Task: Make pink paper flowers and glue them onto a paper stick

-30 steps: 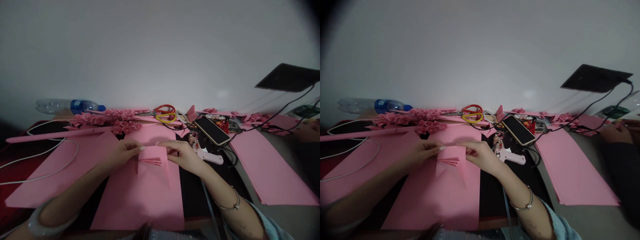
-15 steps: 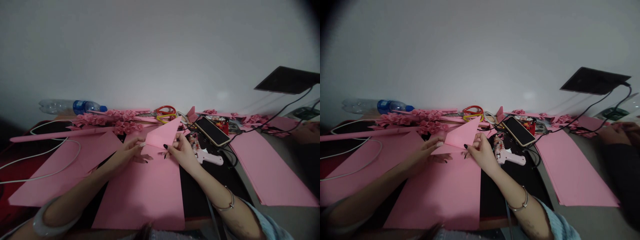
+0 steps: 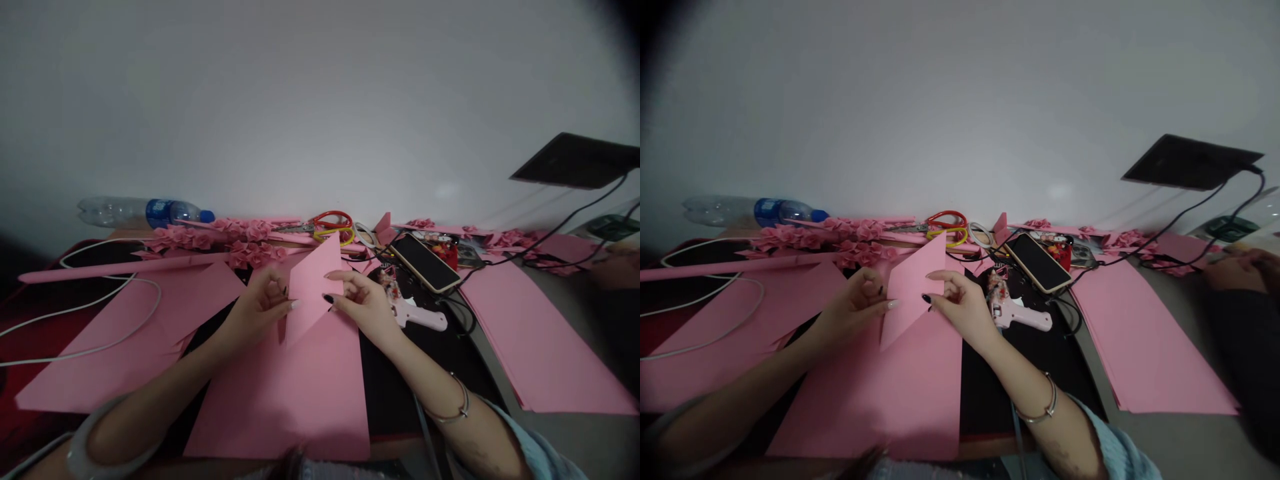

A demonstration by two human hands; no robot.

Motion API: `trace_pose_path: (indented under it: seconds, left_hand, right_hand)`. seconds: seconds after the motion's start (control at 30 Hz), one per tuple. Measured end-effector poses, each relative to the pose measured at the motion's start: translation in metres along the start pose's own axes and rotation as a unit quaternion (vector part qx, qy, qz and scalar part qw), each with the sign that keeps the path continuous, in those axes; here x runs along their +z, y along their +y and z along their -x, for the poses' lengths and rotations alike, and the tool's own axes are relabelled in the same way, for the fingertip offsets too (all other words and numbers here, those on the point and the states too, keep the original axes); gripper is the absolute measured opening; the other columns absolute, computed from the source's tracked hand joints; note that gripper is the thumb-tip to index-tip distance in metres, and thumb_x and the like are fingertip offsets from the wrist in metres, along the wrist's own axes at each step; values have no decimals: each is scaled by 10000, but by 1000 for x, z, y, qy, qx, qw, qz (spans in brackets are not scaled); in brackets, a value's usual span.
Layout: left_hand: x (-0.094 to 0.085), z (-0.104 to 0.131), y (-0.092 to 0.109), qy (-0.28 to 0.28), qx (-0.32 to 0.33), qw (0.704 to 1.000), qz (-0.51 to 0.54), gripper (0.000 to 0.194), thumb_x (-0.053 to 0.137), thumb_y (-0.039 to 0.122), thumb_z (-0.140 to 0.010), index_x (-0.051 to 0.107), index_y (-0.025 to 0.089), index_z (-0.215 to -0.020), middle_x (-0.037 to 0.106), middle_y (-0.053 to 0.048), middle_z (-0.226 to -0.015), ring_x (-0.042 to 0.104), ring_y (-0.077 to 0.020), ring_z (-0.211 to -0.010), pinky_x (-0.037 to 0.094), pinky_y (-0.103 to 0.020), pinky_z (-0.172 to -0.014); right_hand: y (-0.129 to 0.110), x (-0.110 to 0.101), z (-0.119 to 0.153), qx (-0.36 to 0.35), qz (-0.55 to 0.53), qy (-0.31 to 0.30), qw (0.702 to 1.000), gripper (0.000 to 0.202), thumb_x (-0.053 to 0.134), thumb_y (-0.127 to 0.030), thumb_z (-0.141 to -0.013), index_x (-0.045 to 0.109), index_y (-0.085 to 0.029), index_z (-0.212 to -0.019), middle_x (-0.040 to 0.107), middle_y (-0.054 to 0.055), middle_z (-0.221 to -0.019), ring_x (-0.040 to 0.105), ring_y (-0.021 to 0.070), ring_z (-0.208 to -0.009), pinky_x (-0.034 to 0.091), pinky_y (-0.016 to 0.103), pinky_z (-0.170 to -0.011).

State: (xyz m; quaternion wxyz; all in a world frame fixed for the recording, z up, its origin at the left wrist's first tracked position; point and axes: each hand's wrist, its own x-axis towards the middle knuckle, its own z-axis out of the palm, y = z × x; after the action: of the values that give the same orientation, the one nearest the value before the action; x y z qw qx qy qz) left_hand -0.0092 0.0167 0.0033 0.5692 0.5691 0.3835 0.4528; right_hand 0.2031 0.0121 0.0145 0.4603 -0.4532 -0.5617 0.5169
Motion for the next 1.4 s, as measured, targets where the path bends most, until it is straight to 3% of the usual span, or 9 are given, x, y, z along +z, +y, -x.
trace_pose_path:
  seconds: [0.13,0.27,0.47,0.6,0.7,0.83,0.97,1.1,1.4]
  left_hand:
    - [0,1,-3,29,4,999,-12,154,704,234,-747,578,181,-818,660,-5,-818,643,-132,-749,539,-241,-670]
    - [0,3,-4,34,-4,999,-15,238,712,241,-735,669,175,-960,727,-69,-1020,681,-192,-944,561,-301,-839]
    - [1,9,2,58,1,992,-116,300,697,269,-755,711,194,-1046,764,-63,-953,704,-208,-827,578,-287,-697]
    - [1,12,4,66,38,985,-153,195,683,288,-769,753,197,-928,771,-60,-926,676,-191,-687,551,-279,-589]
    - [3,13,4,70,54,983,-160,165,685,285,-778,765,194,-889,773,-52,-880,660,-188,-657,532,-284,-582]
    - [3,14,10,64,51,983,-164,143,693,281,-770,757,184,-853,766,-45,-836,667,-195,-687,530,-288,-610]
    - [-4,10,17,98,48,984,-143,175,625,340,-833,704,192,-783,666,4,-595,586,-143,-537,494,-262,-544]
    - [-13,2,17,130,38,985,-105,256,529,406,-896,672,208,-817,548,27,-527,509,-128,-503,456,-252,-523]
    - [-11,-3,9,-34,-117,989,77,325,542,477,-875,704,206,-950,722,-56,-958,670,-219,-882,553,-322,-763]
  right_hand:
    - [-5,1,2,20,0,-18,1000,410,733,-225,-722,643,-175,-1120,456,-91,-526,423,83,-494,360,230,-505]
    - [-8,1,4,27,20,-16,999,427,727,-217,-712,671,-182,-1134,440,-96,-497,351,73,-461,313,224,-468]
    - [-8,1,6,-44,104,8,994,266,726,-237,-724,751,-212,-988,732,53,-895,620,170,-733,492,273,-624]
    - [-7,0,7,-109,182,6,977,190,706,-221,-768,770,-217,-946,709,47,-780,567,148,-618,460,273,-578]
    - [-8,-1,7,-175,224,26,959,131,700,-229,-789,781,-222,-891,564,9,-638,496,141,-579,418,275,-552]
    - [-12,-1,7,-220,222,31,949,77,689,-225,-802,765,-232,-792,605,55,-817,575,190,-788,465,329,-708]
    - [-14,-4,7,-140,145,-4,979,150,648,-284,-840,698,-197,-728,672,51,-767,600,187,-743,465,320,-714]
    - [-11,-6,5,-30,63,44,997,247,721,-395,-761,667,-172,-669,439,-44,-516,341,94,-490,274,236,-477]
    - [-11,-4,2,106,-193,41,975,302,809,-423,-640,642,-176,-687,472,-50,-563,342,72,-475,286,211,-455]
